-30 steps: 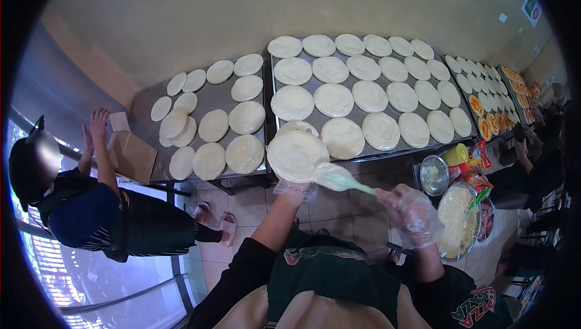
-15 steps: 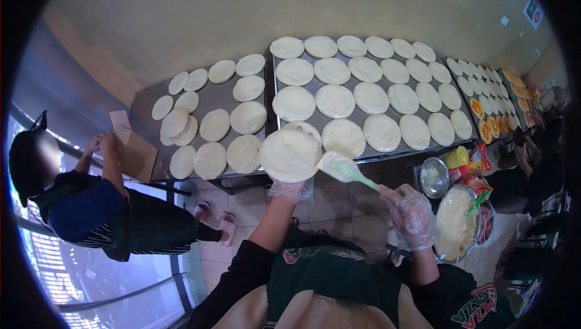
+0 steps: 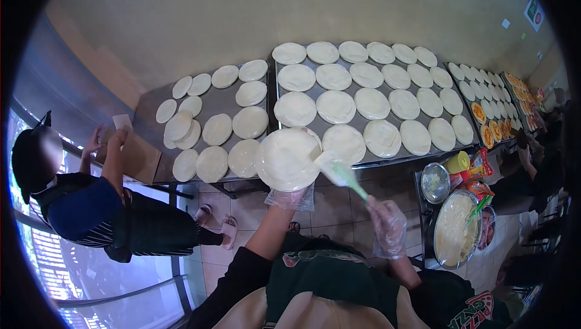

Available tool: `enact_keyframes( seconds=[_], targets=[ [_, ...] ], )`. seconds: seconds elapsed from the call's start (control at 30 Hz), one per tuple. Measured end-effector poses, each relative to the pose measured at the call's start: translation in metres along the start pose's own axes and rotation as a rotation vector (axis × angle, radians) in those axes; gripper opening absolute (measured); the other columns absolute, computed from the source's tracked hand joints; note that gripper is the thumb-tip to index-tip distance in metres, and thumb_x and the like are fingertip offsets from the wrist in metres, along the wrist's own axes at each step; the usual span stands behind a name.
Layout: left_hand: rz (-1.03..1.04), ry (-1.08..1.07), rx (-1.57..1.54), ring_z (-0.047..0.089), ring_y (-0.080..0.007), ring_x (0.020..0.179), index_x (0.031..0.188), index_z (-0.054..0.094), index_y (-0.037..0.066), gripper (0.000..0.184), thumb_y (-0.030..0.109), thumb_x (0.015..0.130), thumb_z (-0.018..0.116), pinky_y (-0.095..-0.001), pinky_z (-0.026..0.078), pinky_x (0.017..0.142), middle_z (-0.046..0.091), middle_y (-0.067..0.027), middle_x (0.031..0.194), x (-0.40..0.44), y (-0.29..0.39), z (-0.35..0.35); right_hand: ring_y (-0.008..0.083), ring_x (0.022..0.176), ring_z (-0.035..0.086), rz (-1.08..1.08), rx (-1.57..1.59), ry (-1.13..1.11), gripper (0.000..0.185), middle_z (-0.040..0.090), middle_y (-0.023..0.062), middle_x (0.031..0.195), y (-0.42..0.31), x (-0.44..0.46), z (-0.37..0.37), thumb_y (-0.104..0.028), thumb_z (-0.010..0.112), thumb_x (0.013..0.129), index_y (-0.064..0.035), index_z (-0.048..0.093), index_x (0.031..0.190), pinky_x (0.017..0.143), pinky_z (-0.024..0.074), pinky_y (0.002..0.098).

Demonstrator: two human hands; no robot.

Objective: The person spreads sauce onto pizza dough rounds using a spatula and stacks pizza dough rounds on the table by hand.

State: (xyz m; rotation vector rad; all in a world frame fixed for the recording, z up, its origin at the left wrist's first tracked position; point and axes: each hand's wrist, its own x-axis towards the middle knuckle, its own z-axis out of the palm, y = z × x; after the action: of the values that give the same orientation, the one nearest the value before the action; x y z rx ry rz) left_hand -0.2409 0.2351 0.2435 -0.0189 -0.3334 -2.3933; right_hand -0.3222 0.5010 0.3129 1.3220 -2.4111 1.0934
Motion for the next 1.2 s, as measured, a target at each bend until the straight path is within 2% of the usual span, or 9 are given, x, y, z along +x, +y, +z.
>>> enact_keyframes(
  seconds=[0.07, 0.13, 0.17, 0.23, 0.37, 0.43, 0.47, 0.83, 1.2],
  targets=[
    [-0.031, -0.001, -0.219, 0.042, -0.0299, 0.142, 0.151, 0.039, 0.009, 0.057, 0.041, 0.104, 0.049, -0.0499, 0.036, 0.119, 0.042, -0.0139, 0.155, -0.002, -0.001, 0.004, 0.0279, 0.063, 0.06, -0.061, -0.018, -0.162, 0.042, 0.06, 0.0107, 0.077, -0.004, -0.006, 0.006, 0.0, 0.074, 0.085, -0.0195, 0.071, 0.122, 0.054, 0.0477, 0.04],
    [0.064, -0.023, 0.479, 0.045, -0.0304, 0.14, 0.151, 0.038, 0.01, 0.058, 0.042, 0.104, 0.047, -0.0498, 0.04, 0.116, 0.045, -0.0143, 0.152, -0.016, 0.002, 0.016, 0.0277, 0.062, 0.06, -0.055, 0.096, -0.086, 0.042, 0.059, 0.0109, 0.077, 0.008, -0.007, 0.022, 0.001, 0.074, 0.085, -0.0188, 0.071, 0.122, 0.055, 0.0473, 0.0402],
    [0.065, -0.024, 0.479, 0.045, -0.0304, 0.14, 0.151, 0.038, 0.01, 0.058, 0.042, 0.104, 0.047, -0.0498, 0.04, 0.116, 0.045, -0.0143, 0.152, -0.02, 0.003, 0.01, 0.0276, 0.063, 0.06, 0.017, 0.107, -0.05, 0.042, 0.059, 0.011, 0.078, 0.011, -0.002, 0.024, 0.001, 0.074, 0.085, -0.0182, 0.071, 0.122, 0.055, 0.0473, 0.04],
    [-0.071, 0.059, 0.021, 0.048, -0.0295, 0.138, 0.151, 0.037, 0.01, 0.057, 0.037, 0.104, 0.053, -0.0484, 0.042, 0.115, 0.046, -0.0143, 0.151, -0.026, 0.005, -0.009, 0.0276, 0.063, 0.06, 0.088, 0.122, -0.015, 0.041, 0.059, 0.011, 0.078, 0.013, 0.004, 0.024, 0.001, 0.074, 0.085, -0.0177, 0.071, 0.122, 0.056, 0.0474, 0.0398],
    [-0.098, 0.024, -0.02, 0.046, -0.0284, 0.139, 0.153, 0.033, 0.009, 0.054, 0.025, 0.105, 0.052, -0.0461, 0.042, 0.116, 0.042, -0.0147, 0.154, -0.033, 0.009, -0.008, 0.0277, 0.065, 0.06, 0.063, 0.165, -0.012, 0.037, 0.059, 0.0116, 0.079, 0.008, 0.007, 0.022, 0.001, 0.073, 0.087, -0.0139, 0.071, 0.12, 0.058, 0.0482, 0.0391],
    [0.248, -0.122, 1.471, 0.045, -0.0287, 0.14, 0.153, 0.033, 0.009, 0.055, 0.03, 0.105, 0.051, -0.0477, 0.043, 0.115, 0.043, -0.0147, 0.153, -0.038, 0.009, -0.014, 0.0278, 0.066, 0.06, 0.003, 0.171, -0.04, 0.035, 0.059, 0.0118, 0.079, 0.009, 0.008, 0.025, 0.001, 0.072, 0.087, -0.0127, 0.071, 0.12, 0.059, 0.0484, 0.0392],
    [0.254, -0.116, 1.475, 0.045, -0.0287, 0.14, 0.153, 0.033, 0.009, 0.055, 0.03, 0.105, 0.051, -0.0477, 0.043, 0.115, 0.043, -0.0147, 0.153, -0.04, 0.011, -0.017, 0.0281, 0.066, 0.06, 0.05, 0.209, -0.03, 0.035, 0.058, 0.0121, 0.079, 0.011, 0.01, 0.031, 0.001, 0.072, 0.087, -0.0125, 0.071, 0.12, 0.059, 0.0485, 0.0396],
    [0.07, 0.068, 0.219, 0.046, -0.0317, 0.14, 0.153, 0.036, 0.012, 0.058, 0.043, 0.104, 0.045, -0.0534, 0.042, 0.114, 0.045, -0.0135, 0.153, -0.032, 0.053, -0.069, 0.0297, 0.068, 0.06, 0.055, 0.291, -0.101, 0.032, 0.058, 0.013, 0.079, 0.004, 0.037, 0.071, -0.002, 0.07, 0.089, -0.012, 0.069, 0.12, 0.061, 0.049, 0.0402],
    [0.162, 0.13, -0.006, 0.046, -0.0346, 0.14, 0.152, 0.039, 0.015, 0.063, 0.054, 0.103, 0.039, -0.0592, 0.041, 0.113, 0.046, -0.0125, 0.154, 0.1, 0.286, -0.185, 0.0235, 0.076, 0.059, 0.117, 0.284, 0.009, 0.034, 0.063, 0.0107, 0.086, -0.054, 0.093, 0.115, 0.009, 0.065, 0.089, -0.0056, 0.067, 0.121, 0.071, 0.0497, 0.0348]
  ],
)
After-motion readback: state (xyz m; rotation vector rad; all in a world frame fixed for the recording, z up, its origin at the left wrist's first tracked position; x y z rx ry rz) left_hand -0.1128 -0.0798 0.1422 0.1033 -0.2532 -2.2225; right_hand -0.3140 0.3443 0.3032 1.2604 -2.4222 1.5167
